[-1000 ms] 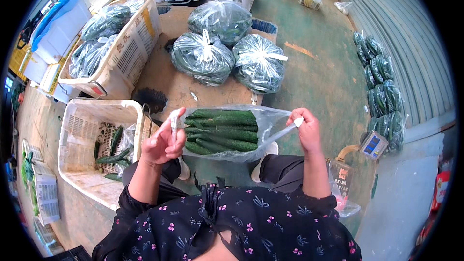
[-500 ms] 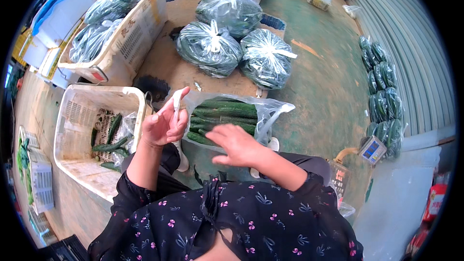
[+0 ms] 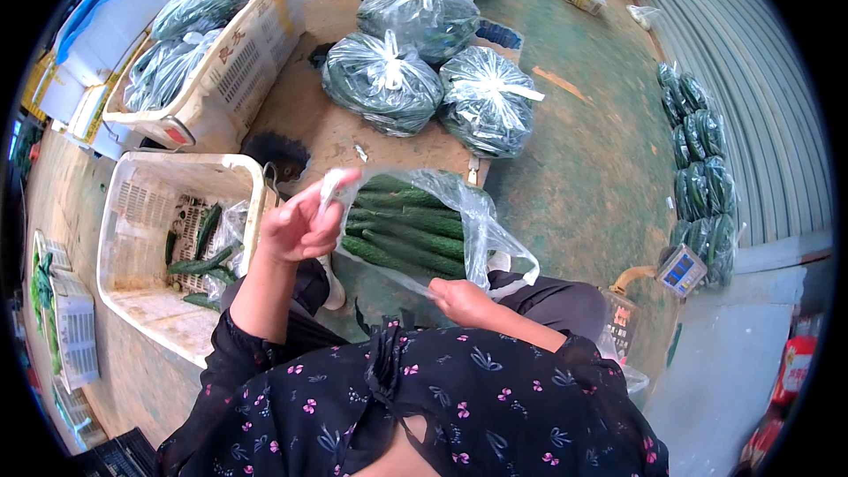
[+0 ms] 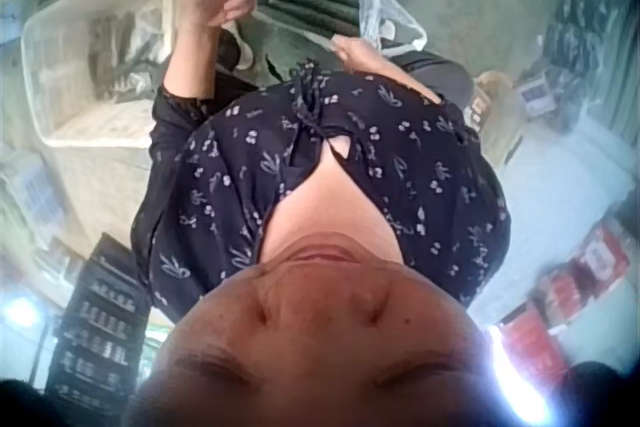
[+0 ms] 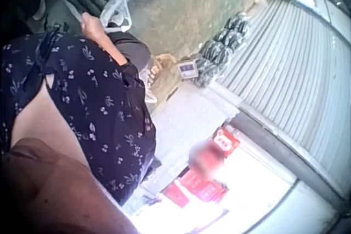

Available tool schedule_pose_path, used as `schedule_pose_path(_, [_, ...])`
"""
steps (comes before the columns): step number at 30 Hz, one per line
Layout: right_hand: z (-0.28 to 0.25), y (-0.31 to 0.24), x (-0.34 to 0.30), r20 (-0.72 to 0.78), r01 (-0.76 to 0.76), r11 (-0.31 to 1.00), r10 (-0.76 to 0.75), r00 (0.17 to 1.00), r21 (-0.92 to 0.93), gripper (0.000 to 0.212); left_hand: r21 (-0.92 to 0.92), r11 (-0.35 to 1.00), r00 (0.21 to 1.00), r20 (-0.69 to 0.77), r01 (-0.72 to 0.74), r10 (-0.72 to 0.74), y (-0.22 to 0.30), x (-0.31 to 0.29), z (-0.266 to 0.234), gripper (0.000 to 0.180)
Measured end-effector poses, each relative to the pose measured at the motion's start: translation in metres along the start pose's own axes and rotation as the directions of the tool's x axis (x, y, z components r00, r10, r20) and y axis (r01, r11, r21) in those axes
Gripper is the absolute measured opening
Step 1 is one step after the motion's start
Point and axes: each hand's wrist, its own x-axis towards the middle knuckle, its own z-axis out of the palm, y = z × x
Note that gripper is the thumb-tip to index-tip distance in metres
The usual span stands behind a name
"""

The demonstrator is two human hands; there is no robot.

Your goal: The person unties plastic bags filled with cucumbers, pulls out individual cucumbers to trim their ends with a small knife, and transfers them into bags or sorting baskets.

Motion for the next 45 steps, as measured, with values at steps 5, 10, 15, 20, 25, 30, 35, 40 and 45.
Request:
schedule_pose_path(5, [-0.021,-0.017,-0.016,0.100,0.067,0.981,-0.049,0.994,-0.180,0.009,0.055,0.997,0.999,0.000,0.054,-0.055,-0.002,-0.009,0.017,0.083])
schedule_pose_path(10, [-0.022,-0.028,-0.029,0.203,0.039,0.996,-0.055,0.978,0.083,0.007,-0.013,1.000,0.999,0.049,0.009,-0.009,-0.001,-0.007,0.018,0.082])
schedule_pose_path(15, [-0.029,-0.034,-0.024,0.149,0.111,0.903,-0.188,0.971,0.414,0.016,-0.002,1.000,0.998,0.060,-0.009,0.009,0.007,-0.001,0.017,0.082])
schedule_pose_path(20, [-0.061,-0.046,-0.004,0.006,-0.051,0.919,0.053,0.999,0.392,0.018,0.030,0.969,0.965,-0.084,-0.246,0.248,0.019,0.020,0.002,0.076])
schedule_pose_path(25, [-0.104,-0.018,0.058,-0.215,0.018,0.686,0.202,0.955,0.727,0.014,0.727,0.686,0.872,-0.354,0.029,0.338,0.026,0.039,-0.026,0.048])
schedule_pose_path(30, [-0.163,0.016,0.158,-0.439,0.187,0.578,0.332,0.835,0.794,0.010,0.745,0.603,0.494,-0.654,0.286,0.574,0.014,0.030,-0.074,0.035])
schedule_pose_path(35, [-0.186,0.096,0.242,-0.666,0.124,0.834,0.328,0.670,0.537,0.012,0.688,0.032,0.611,-0.664,0.725,0.431,-0.032,0.020,-0.104,0.051])
schedule_pose_path(40, [-0.179,0.107,0.245,-0.716,-0.125,0.924,0.360,0.598,0.361,0.014,0.319,-0.330,0.436,-0.811,0.889,0.390,-0.073,0.007,-0.104,0.081])
schedule_pose_path(45, [-0.160,0.100,0.207,-0.785,0.025,0.968,0.188,0.590,0.251,0.016,0.414,-0.110,0.422,-0.814,0.903,0.399,-0.094,-0.005,-0.144,0.082])
